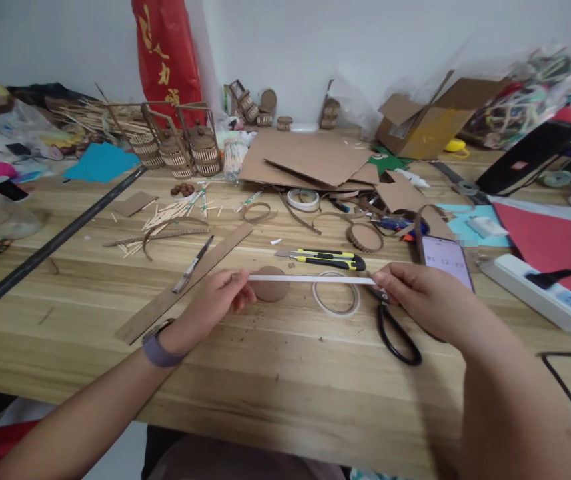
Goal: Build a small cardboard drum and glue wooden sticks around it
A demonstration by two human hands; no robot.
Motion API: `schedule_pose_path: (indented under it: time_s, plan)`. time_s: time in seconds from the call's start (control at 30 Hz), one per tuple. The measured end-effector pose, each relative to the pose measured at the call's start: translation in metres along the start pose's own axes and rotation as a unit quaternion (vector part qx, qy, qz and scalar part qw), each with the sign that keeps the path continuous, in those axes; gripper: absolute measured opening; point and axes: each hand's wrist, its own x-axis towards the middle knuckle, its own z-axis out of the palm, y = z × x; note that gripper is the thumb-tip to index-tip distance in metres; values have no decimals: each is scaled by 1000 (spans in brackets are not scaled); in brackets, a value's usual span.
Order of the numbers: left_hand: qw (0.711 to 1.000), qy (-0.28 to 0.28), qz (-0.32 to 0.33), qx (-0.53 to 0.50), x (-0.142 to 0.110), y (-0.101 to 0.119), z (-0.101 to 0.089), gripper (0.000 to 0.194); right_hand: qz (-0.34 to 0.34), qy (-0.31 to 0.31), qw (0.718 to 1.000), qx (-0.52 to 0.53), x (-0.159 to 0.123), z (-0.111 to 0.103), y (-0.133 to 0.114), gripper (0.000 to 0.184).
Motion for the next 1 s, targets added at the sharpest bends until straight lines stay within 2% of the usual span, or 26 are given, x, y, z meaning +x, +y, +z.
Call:
schedule_pose_path:
  time_s: [0.07, 0.1, 0.2, 0.23, 0.27, 0.33, 0.4, 0.47, 0.53, 0.63, 0.7, 0.8, 0.9, 1.0]
  plan:
    - [997, -20, 12, 77, -1, -1, 0, 47, -15, 51, 993, -102, 3, 3, 2, 46]
    - [995, -25, 18, 96, -1, 0, 1, 47, -25, 104, 980, -166, 4, 7, -1, 45]
    - [994, -24, 31, 105, -3, 3, 4, 48, -78, 294, 903, -304, 4, 32, -32, 37]
    - [995, -22, 33, 97, -4, 3, 5, 49, -105, 307, 898, -298, 4, 44, -49, 31]
    - [995, -19, 36, 87, -4, 3, 6, 51, -171, 306, 899, -261, 4, 56, -67, 27]
    - [997, -15, 52, 62, -6, 1, 8, 54, -270, 234, 919, -168, 5, 81, -99, 21]
    - [997, -16, 64, 35, -8, -2, 10, 58, -307, 188, 921, -150, 6, 101, -120, 19]
    - [998, -26, 60, 16, -11, -4, 10, 62, -328, 153, 921, -143, 6, 112, -126, 17]
    - [998, -43, 44, 7, -14, -4, 9, 68, -332, 143, 924, -127, 6, 115, -122, 20]
    - [998, -47, 30, -8, -15, -1, 5, 74, -312, 164, 930, -106, 3, 112, -112, 26]
    - [999, -10, 33, -12, -15, 3, 2, 63, -299, 179, 932, -101, 1, 110, -108, 29]
    - [998, 39, 16, -43, -15, 8, 1, 37, -280, 193, 936, -96, -2, 109, -109, 31]
    - [996, 39, -7, -79, -15, 10, 4, 22, -268, 194, 939, -95, -4, 109, -111, 29]
    - [997, 40, 4, -70, -14, 7, 7, 12, -266, 195, 939, -101, -5, 110, -112, 27]
